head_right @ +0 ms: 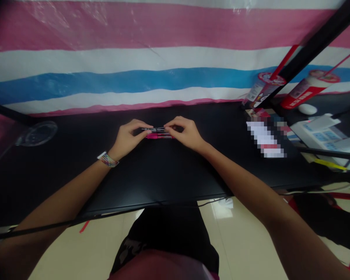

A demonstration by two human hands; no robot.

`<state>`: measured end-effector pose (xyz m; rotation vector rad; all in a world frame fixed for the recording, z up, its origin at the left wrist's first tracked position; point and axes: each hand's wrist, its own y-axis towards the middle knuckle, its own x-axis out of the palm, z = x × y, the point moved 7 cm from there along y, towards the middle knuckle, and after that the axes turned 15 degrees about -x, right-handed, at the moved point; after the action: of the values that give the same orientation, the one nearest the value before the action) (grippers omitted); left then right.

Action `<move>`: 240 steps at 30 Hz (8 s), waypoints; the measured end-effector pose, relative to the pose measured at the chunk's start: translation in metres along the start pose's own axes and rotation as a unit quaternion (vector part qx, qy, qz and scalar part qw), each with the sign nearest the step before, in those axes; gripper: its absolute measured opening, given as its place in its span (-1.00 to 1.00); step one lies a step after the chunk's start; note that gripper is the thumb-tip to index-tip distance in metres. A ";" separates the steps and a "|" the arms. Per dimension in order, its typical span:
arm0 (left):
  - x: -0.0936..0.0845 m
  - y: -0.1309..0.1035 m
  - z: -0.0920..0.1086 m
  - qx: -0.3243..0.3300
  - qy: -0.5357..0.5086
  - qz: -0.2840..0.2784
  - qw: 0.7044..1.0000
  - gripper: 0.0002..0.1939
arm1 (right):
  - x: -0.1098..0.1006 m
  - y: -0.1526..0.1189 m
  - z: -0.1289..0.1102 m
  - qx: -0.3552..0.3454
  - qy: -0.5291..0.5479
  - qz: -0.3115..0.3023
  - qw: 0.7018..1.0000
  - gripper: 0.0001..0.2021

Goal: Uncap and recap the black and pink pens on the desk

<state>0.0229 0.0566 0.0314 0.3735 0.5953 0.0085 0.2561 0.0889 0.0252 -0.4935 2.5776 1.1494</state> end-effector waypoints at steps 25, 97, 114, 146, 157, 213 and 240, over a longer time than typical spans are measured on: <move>-0.009 0.001 -0.011 -0.070 -0.072 0.033 0.994 -0.46 | -0.003 -0.011 0.043 0.165 0.167 0.106 0.966 -0.68; -0.007 0.007 -0.021 -0.032 0.010 0.033 0.999 -0.81 | -0.014 -0.010 0.048 0.172 0.158 0.137 0.963 -0.75; -0.005 0.009 -0.022 -0.066 -0.110 0.008 0.992 -0.56 | -0.008 -0.010 0.047 0.177 0.159 0.122 0.964 -0.75; -0.016 0.003 -0.011 -0.027 -0.046 0.098 0.994 -0.93 | 0.019 -0.012 0.031 0.295 0.474 0.119 0.821 -0.71; -0.017 0.002 -0.008 -0.023 -0.039 0.104 0.994 -0.92 | 0.018 -0.010 0.029 0.287 0.469 0.145 0.823 -0.74; -0.003 0.016 -0.051 -0.071 0.063 0.081 0.992 -0.91 | -0.014 -0.002 0.050 0.056 -0.113 -0.010 0.992 -0.83; 0.041 0.007 -0.045 -0.119 -0.192 0.028 0.974 -0.34 | 0.024 -0.023 0.046 0.167 0.154 0.213 0.950 -0.67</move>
<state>0.0326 0.0828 -0.0230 0.1502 0.1966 0.0595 0.2490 0.1050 -0.0292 -0.0339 3.1772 0.7576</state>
